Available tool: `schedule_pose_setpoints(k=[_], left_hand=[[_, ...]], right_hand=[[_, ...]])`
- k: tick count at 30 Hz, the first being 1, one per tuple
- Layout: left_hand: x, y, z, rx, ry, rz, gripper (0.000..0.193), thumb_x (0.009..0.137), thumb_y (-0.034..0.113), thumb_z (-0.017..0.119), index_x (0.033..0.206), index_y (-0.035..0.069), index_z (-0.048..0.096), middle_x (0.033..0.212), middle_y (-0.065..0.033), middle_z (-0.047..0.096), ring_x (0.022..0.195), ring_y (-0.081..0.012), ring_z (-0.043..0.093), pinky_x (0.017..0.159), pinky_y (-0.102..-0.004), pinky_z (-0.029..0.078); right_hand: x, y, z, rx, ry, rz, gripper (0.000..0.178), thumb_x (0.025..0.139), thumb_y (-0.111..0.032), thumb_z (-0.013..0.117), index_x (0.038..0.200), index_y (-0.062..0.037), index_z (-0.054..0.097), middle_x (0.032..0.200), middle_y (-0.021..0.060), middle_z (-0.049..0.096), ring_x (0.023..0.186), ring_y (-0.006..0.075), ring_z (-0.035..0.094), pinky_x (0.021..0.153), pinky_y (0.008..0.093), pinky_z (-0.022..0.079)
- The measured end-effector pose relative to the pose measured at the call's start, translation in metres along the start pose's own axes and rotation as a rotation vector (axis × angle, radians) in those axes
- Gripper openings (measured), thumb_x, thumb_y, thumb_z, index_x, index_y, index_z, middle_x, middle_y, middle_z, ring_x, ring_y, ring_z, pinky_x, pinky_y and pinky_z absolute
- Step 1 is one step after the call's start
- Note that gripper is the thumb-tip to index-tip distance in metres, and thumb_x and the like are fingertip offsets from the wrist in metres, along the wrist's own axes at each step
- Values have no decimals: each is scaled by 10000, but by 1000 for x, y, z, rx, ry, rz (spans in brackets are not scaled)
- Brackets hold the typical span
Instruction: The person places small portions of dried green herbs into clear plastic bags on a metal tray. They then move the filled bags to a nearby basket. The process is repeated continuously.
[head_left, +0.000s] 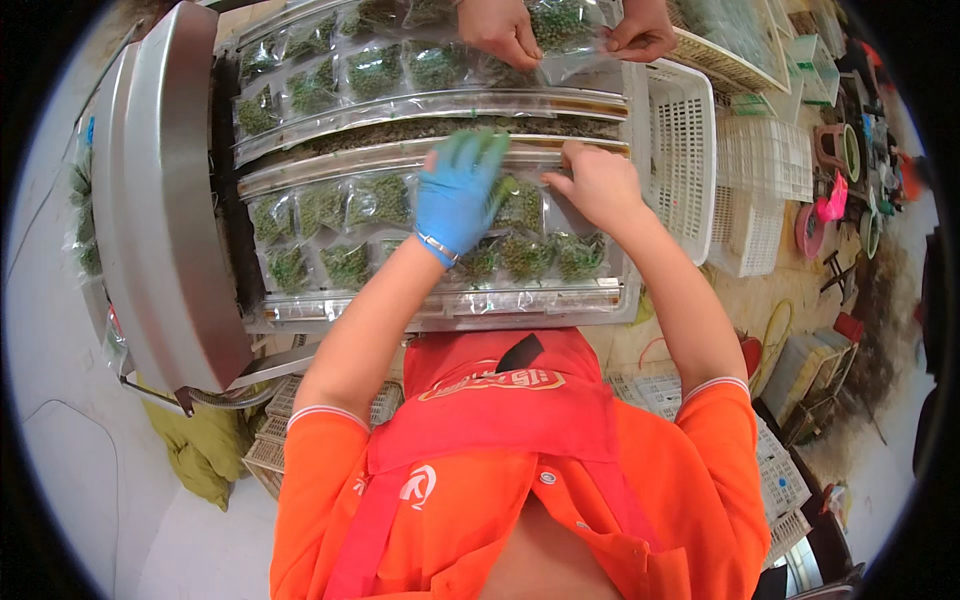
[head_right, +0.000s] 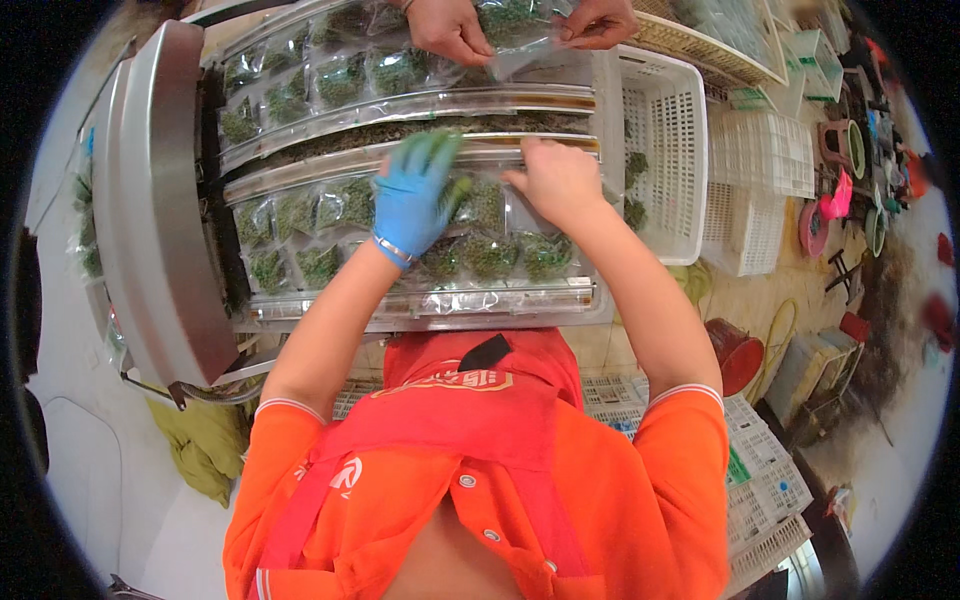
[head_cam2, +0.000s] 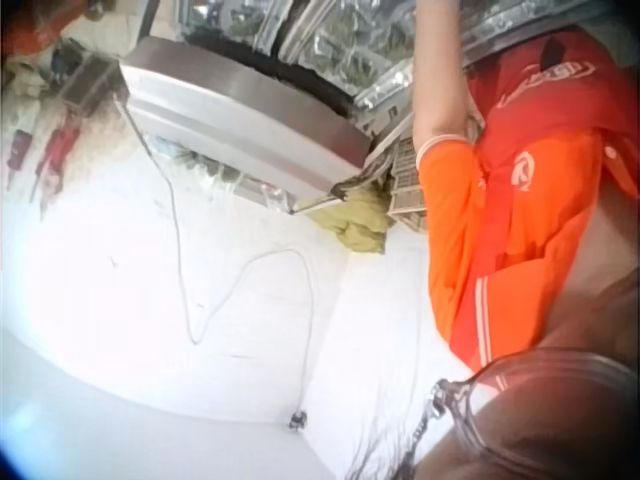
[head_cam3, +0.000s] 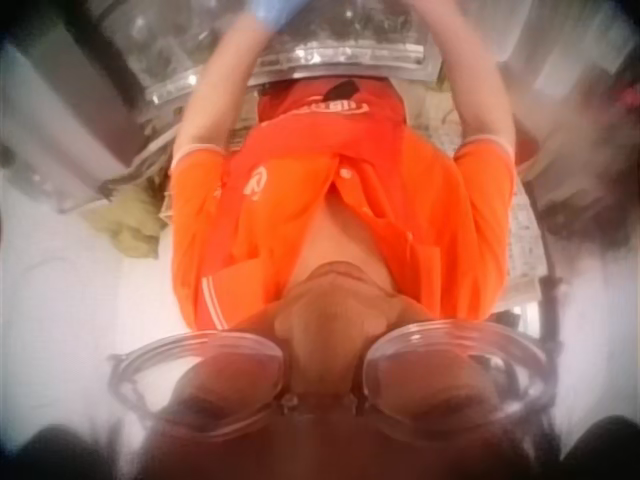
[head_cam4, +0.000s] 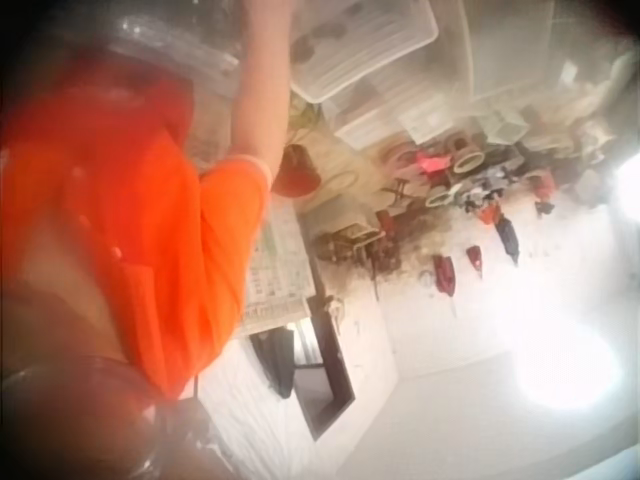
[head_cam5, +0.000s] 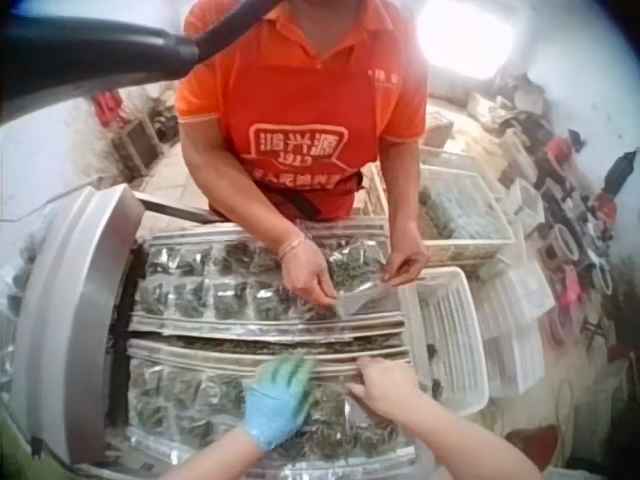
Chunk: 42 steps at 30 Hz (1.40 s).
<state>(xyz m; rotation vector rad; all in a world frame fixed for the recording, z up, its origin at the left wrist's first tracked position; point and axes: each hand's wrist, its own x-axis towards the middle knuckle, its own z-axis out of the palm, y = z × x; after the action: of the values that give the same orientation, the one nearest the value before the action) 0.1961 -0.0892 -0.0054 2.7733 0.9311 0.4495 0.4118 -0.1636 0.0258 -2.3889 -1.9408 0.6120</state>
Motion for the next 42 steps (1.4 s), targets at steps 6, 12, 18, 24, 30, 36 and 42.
schedule_pose_setpoints(k=[6, 12, 18, 24, 30, 36, 42], left_hand=[[-9, 12, -18, -39, -270, 195, 737, 802, 606, 690, 1413, 215, 558, 1414, -159, 516, 1258, -409, 467, 1048, -541, 369], [-11, 18, -15, 1, -313, 129, 643, 828, 578, 676, 1376, 255, 585, 1423, -146, 500, 1219, -393, 471, 999, -568, 367], [-11, 28, -2, 49, -184, 15, 587, 840, 539, 686, 1352, 261, 613, 1393, -161, 516, 1249, -388, 460, 1053, -588, 298], [9, 42, -27, -84, -133, -12, 608, 846, 459, 720, 1385, 209, 592, 1367, -162, 549, 1340, -376, 438, 1134, -605, 246], [48, 86, 3, -1050, -216, -498, 545, 874, 299, 726, 1357, 96, 575, 1063, -195, 704, 983, -383, 671, 875, -423, 529], [54, 84, 26, -1401, -51, -593, 239, 908, 114, 718, 1121, 7, 698, 953, -87, 738, 814, -134, 638, 781, -301, 533], [59, 84, 4, -1489, -49, -709, 181, 943, 141, 704, 1052, 2, 744, 942, 0, 718, 843, -72, 604, 763, -251, 508]], right_hand=[[-2, 27, -2, -120, 169, -121, 241, 870, -226, 695, 1064, -126, 593, 934, 98, 618, 754, 330, 706, 620, 459, 569], [9, 27, -9, -98, 221, -104, 154, 878, -209, 657, 998, -116, 627, 983, 99, 644, 750, 331, 701, 628, 461, 563], [-4, 24, -4, -90, 127, -87, 165, 898, -243, 661, 972, -98, 640, 949, 111, 656, 783, 330, 699, 662, 450, 559], [-26, 24, -28, 481, 461, 43, 179, 962, -218, 643, 973, -40, 638, 883, 118, 684, 710, 269, 671, 652, 392, 530], [-17, 17, -11, 1111, 434, 99, 226, 1009, -195, 618, 1149, -19, 638, 1020, 59, 682, 904, 140, 634, 821, 274, 504], [-44, 48, -3, 1408, 441, 359, 328, 967, -121, 681, 1252, 23, 607, 1145, 75, 676, 1019, 133, 630, 907, 272, 501], [-58, 56, -9, 1409, 465, 352, 98, 944, -95, 704, 985, -14, 666, 840, 26, 692, 740, 99, 634, 710, 240, 512]])
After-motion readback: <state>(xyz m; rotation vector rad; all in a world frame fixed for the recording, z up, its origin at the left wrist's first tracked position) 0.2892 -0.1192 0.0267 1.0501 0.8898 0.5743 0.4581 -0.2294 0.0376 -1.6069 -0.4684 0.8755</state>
